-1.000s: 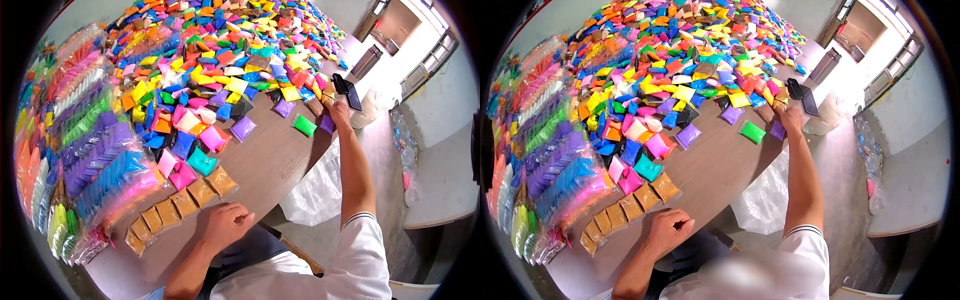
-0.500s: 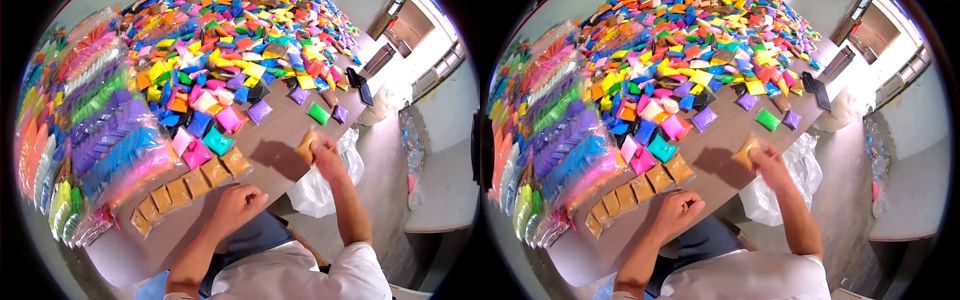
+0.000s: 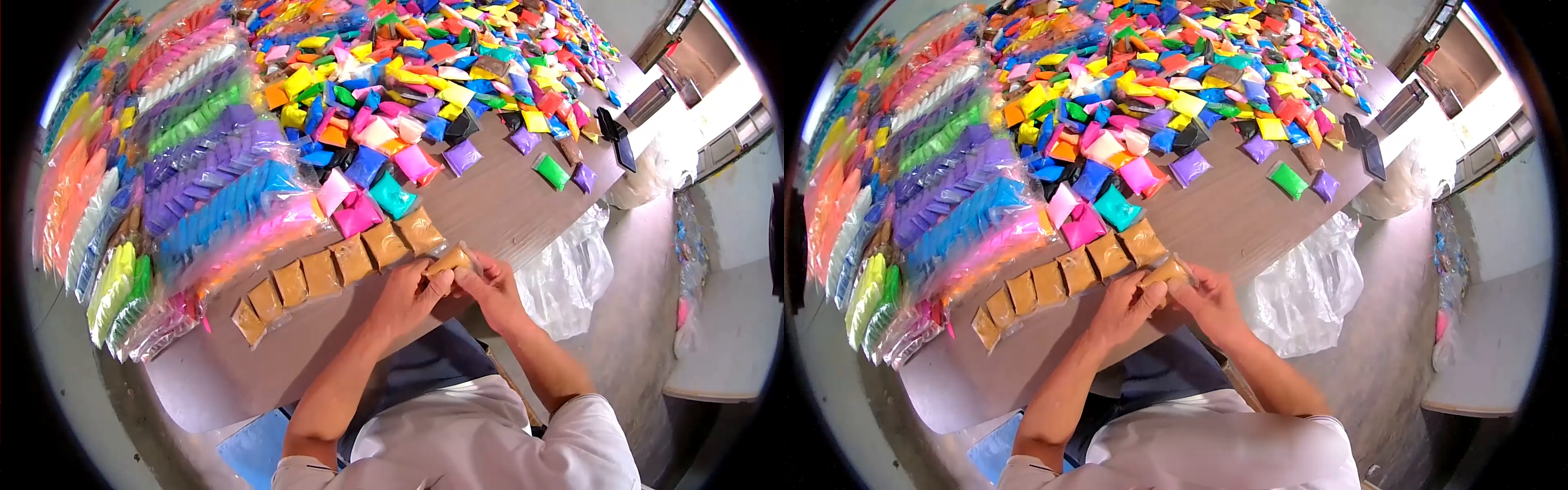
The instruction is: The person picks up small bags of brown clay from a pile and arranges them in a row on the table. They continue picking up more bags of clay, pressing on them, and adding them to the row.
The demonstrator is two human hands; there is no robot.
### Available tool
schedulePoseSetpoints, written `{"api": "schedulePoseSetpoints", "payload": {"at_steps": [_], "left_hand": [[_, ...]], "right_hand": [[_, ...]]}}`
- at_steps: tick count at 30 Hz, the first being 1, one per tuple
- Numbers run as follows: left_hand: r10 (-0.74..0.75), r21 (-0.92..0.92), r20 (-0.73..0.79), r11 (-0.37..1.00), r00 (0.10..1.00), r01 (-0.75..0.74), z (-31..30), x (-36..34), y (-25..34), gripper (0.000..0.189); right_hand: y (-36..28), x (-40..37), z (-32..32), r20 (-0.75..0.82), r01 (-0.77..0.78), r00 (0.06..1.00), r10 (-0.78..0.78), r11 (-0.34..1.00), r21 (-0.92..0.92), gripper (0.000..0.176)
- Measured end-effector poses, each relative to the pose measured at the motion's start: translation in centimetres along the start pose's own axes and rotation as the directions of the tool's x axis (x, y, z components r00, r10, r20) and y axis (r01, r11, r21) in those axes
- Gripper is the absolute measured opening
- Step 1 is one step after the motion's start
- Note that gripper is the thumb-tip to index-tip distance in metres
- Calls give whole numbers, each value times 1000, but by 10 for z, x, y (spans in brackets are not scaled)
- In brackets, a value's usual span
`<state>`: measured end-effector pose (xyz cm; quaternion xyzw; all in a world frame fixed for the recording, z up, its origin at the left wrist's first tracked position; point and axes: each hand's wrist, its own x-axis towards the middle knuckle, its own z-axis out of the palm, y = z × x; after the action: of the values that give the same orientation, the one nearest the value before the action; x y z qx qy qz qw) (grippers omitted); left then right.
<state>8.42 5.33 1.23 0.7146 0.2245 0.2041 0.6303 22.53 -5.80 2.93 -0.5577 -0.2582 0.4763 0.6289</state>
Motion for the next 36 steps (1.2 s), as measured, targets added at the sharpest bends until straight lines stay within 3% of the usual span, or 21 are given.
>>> {"api": "schedulePoseSetpoints", "payload": {"at_steps": [3, 7, 9, 13, 16, 20, 28, 31, 36], "left_hand": [[-28, 63, 29, 998, 999, 26, 0, 1, 3, 47], [33, 154, 35, 987, 999, -38, 1, 2, 0, 46], [-22, 77, 54, 997, 998, 18, 1, 1, -2, 49], [-28, -85, -2, 996, 1000, 28, 0, -1, 1, 51], [-67, -141, -12, 988, 998, 64, -1, -1, 1, 52], [-81, -150, -10, 986, 997, 79, 0, 1, -2, 53], [-117, -108, 42, 987, 992, 121, -2, 1, -7, 50], [-107, -147, 9, 983, 994, 107, -1, 1, -5, 50], [-75, -58, 5, 995, 997, 75, 2, 1, -8, 55]], "right_hand": [[1, -2, -13, -19, -19, 1000, 17, 996, -89, 27], [6, -6, -15, -5, 1, 1000, -1, 1000, -28, 29], [10, -8, -12, -18, -5, 1000, 6, 997, 79, 30], [11, -10, 0, -37, 15, 999, -11, 995, 101, 33], [12, -6, -17, 91, -96, 993, 76, 965, 244, 41], [11, -9, -33, -20, -126, 990, 141, 934, 335, 44], [15, -11, -26, -35, 3, 999, 0, 995, 100, 29], [9, -12, -21, -29, -18, 999, 16, 999, -43, 30], [5, -12, -19, -43, -28, 999, 24, 994, -109, 25]]}}
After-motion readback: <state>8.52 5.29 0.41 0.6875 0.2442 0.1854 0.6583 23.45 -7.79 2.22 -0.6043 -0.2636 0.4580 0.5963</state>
